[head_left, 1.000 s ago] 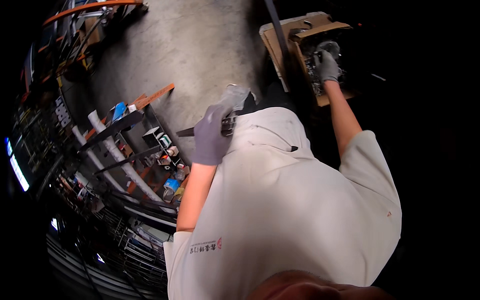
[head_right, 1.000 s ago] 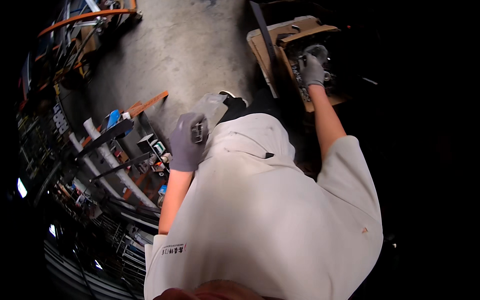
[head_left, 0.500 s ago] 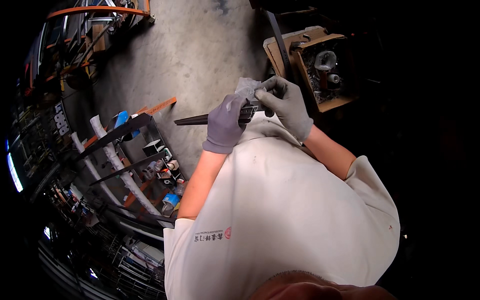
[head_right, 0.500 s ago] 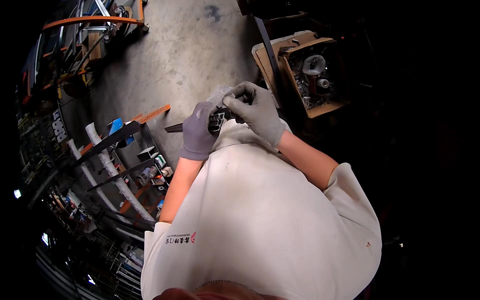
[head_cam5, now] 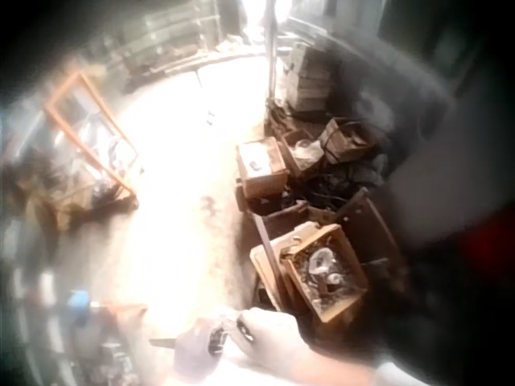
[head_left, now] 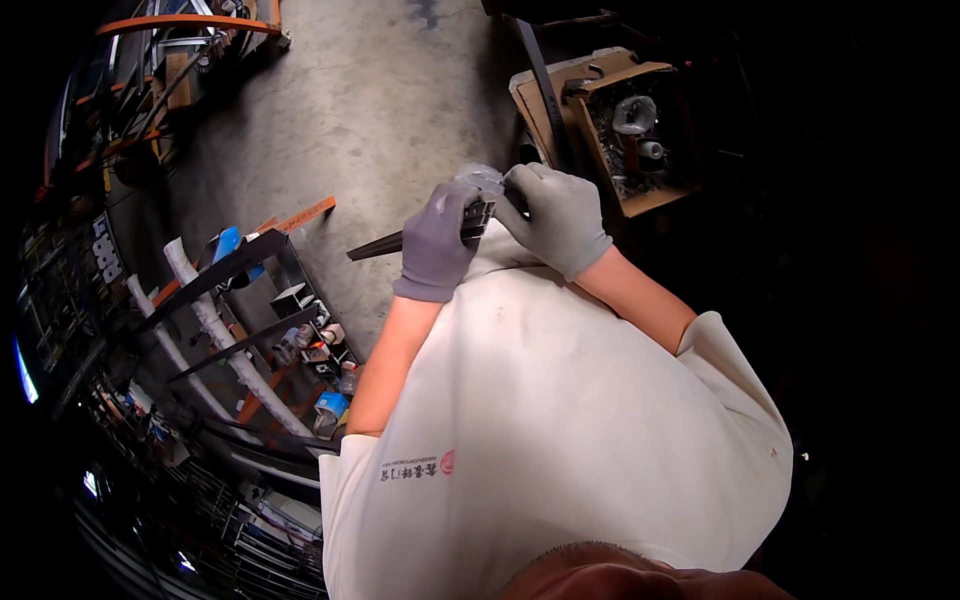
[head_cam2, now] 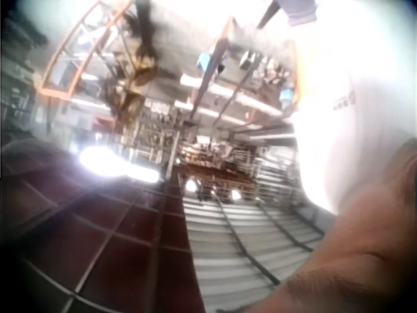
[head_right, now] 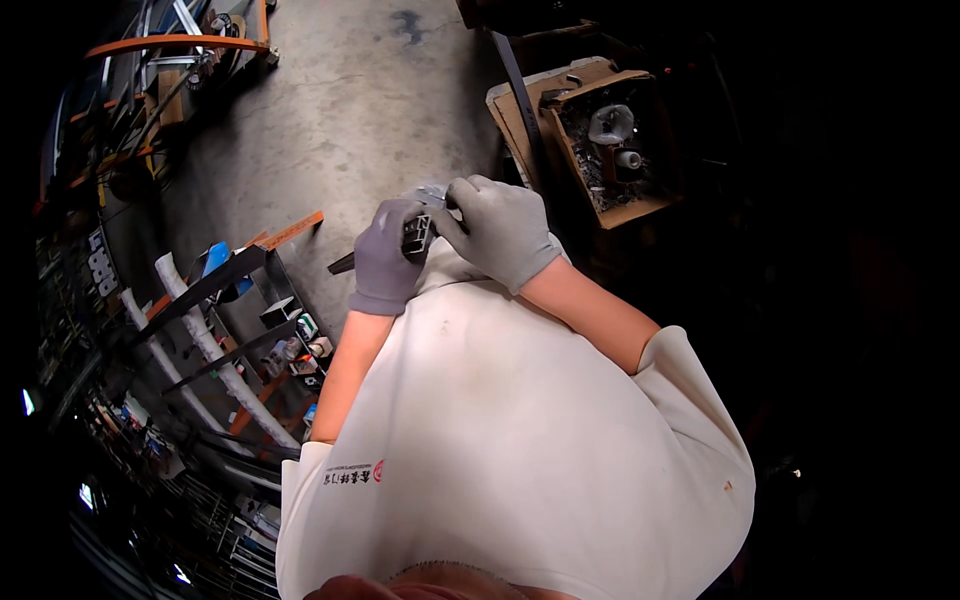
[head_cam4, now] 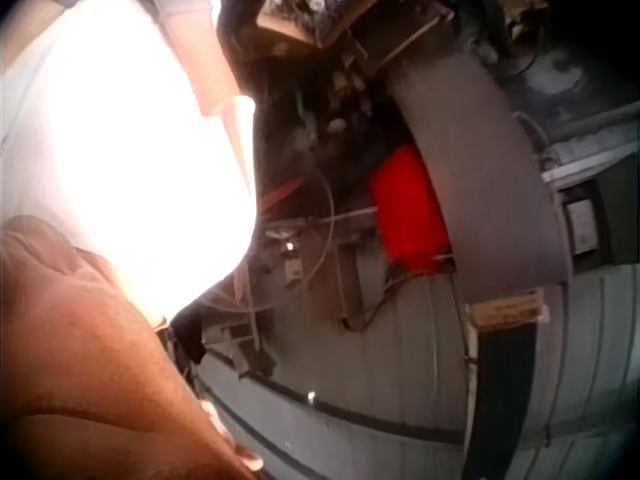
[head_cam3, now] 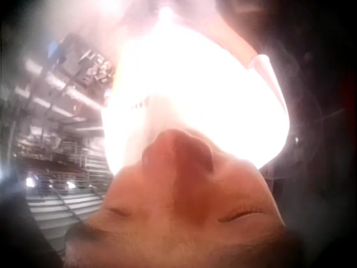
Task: The person handles long metal bars and small plastic components in a workshop. They pick up the bars from a rack, place them on a workbench, and attach plastic pieces to the ends of the bars.
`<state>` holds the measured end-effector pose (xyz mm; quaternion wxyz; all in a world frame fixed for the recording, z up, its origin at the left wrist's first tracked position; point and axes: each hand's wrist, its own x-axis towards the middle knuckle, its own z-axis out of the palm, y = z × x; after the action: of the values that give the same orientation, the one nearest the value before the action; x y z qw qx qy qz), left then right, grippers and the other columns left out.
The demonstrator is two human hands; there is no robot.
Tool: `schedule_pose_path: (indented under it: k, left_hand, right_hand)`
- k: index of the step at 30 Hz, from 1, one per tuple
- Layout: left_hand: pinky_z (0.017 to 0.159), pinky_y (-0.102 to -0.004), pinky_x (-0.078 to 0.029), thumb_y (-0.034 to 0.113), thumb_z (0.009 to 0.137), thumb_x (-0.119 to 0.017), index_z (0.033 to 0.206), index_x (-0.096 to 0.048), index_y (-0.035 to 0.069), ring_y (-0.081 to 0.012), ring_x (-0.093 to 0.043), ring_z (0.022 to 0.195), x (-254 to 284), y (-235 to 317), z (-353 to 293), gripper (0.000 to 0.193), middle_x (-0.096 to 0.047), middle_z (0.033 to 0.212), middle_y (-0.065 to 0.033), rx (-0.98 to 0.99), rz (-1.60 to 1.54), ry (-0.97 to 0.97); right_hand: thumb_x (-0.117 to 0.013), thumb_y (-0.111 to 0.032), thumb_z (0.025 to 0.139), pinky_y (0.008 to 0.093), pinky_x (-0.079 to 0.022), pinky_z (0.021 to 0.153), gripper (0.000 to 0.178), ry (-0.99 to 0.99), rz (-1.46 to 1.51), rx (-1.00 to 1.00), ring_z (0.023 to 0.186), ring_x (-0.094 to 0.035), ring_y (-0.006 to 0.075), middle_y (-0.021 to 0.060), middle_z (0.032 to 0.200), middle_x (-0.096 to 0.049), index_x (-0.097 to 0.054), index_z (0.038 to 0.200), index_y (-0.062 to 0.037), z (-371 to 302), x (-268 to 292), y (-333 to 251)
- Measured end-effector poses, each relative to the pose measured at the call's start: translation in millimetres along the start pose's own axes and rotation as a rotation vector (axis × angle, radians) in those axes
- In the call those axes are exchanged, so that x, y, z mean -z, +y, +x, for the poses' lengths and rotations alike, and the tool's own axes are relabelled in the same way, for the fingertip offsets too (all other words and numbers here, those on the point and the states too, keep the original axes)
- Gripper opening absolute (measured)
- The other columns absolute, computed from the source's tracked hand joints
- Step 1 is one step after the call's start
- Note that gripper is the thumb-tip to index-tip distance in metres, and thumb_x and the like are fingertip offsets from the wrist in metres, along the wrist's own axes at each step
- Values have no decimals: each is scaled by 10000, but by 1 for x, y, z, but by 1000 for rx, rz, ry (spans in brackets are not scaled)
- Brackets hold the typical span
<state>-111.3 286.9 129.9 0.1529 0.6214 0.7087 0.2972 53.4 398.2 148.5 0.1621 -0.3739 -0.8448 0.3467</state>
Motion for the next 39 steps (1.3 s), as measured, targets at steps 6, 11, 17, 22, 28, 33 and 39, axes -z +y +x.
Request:
schedule_pose_path:
  k: [6,11,17,22,28,33,39]
  left_hand:
    - [694,-418,-561,24,792,-754,1110,-629,107,-351,-690,839,-4,4,8,352,-672,1029,-121,12,48,-16]
    - [707,-409,-559,26,785,-773,1105,-651,103,-351,-689,847,-7,12,17,351,-677,994,-133,6,45,21]
    - [731,-390,-559,5,803,-764,1099,-661,82,-350,-685,854,-10,18,34,323,-678,988,-145,35,49,-18]
    - [731,-403,-568,47,824,-754,1105,-669,108,-356,-699,886,-22,21,34,301,-687,1000,-137,0,73,42]
    - [739,-409,-564,69,853,-763,1083,-657,104,-357,-694,876,-35,25,33,256,-679,1001,-141,109,116,-45]
    - [789,-389,-552,58,882,-753,1012,-682,66,-333,-694,903,-41,33,23,148,-692,971,-130,232,95,-120]
    - [774,-403,-556,51,873,-752,1046,-672,85,-343,-695,899,-44,37,20,193,-688,990,-134,265,84,-134]
  right_hand:
    - [-832,-318,845,358,-539,602,287,-65,91,-105,681,-700,280,95,794,-707,-705,873,-63,3,35,8]
    - [-794,-311,887,373,-551,659,254,-131,17,-155,732,-707,293,104,826,-711,-718,901,-69,-1,37,56]
    - [-717,-340,939,435,-558,736,264,-203,24,-303,821,-711,341,131,875,-725,-723,943,-76,-13,30,100]
    - [-653,-398,954,504,-563,806,317,-292,-151,-459,920,-714,386,171,928,-736,-717,1008,-93,-23,1,198]
    - [-647,-342,931,484,-557,911,285,-119,-204,-783,1009,-702,400,203,1043,-742,-749,1051,-105,-27,-27,360]
    - [-672,-278,895,466,-546,972,335,-58,-192,-948,1131,-674,401,201,1176,-724,-752,1178,-116,-16,-33,451]
    - [-663,-311,913,435,-537,1015,396,-453,-227,-1115,1203,-670,359,191,1274,-705,-743,1207,-59,-75,-52,497]
